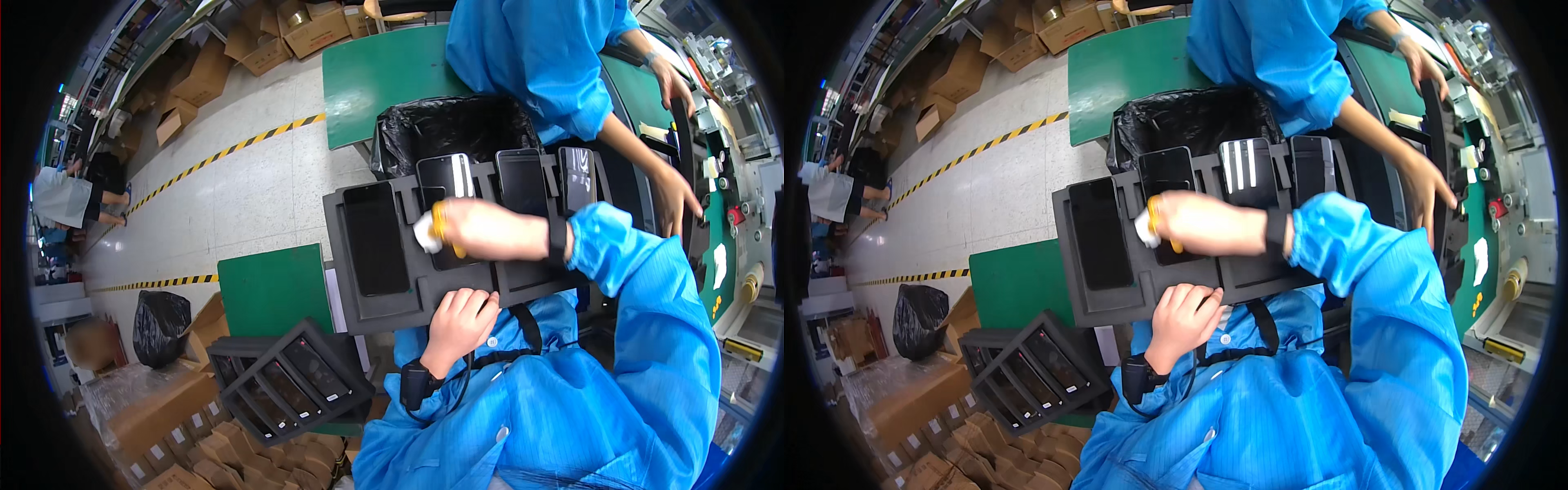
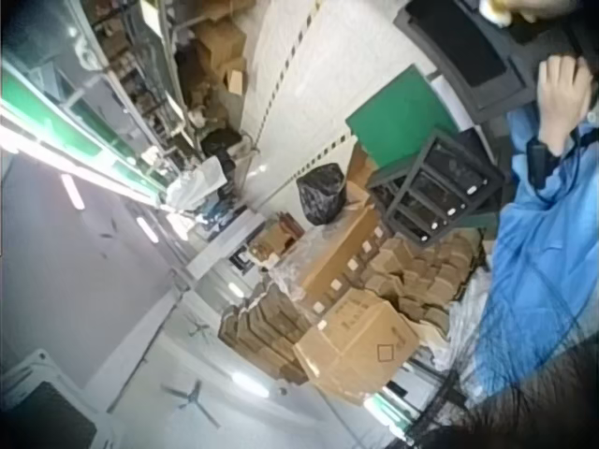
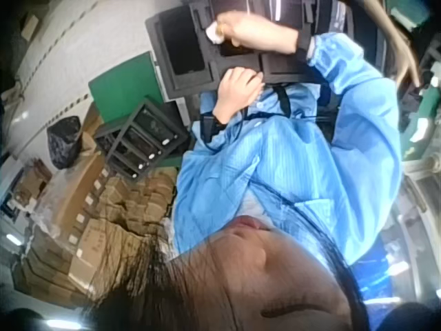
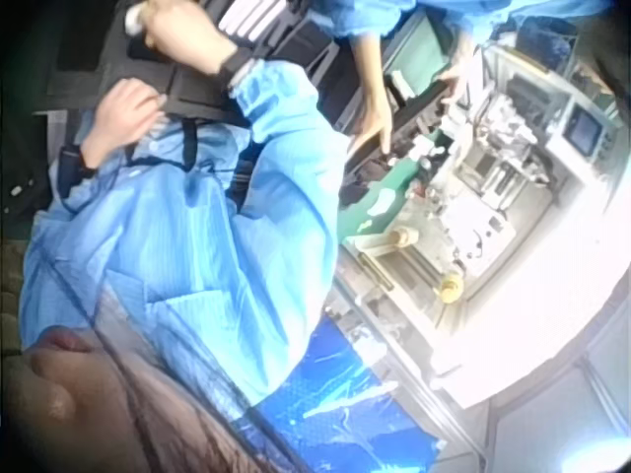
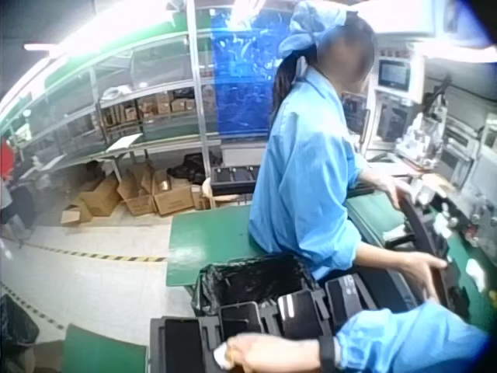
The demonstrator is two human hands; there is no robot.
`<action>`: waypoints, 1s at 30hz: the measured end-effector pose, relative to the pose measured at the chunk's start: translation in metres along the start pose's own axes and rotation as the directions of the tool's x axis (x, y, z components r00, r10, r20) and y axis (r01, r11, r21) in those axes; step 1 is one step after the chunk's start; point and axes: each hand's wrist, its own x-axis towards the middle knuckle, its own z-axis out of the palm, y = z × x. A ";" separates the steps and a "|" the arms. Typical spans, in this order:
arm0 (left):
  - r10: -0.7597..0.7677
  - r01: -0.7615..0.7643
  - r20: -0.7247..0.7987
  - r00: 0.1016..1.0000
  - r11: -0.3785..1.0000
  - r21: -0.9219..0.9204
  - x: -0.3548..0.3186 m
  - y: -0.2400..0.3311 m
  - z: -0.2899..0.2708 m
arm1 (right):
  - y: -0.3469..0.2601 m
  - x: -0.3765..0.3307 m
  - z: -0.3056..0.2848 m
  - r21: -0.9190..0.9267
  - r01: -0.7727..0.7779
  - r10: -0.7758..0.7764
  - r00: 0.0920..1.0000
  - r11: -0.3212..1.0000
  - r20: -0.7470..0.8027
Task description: Cleaning multiple smartphone screens inside a foam tray using a cloth and cleaning solution.
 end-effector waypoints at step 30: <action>-0.217 0.229 -0.106 0.970 0.967 0.111 -0.039 -0.005 -0.028 | -0.007 0.082 0.004 -0.142 -0.013 -0.018 0.977 0.990 -0.212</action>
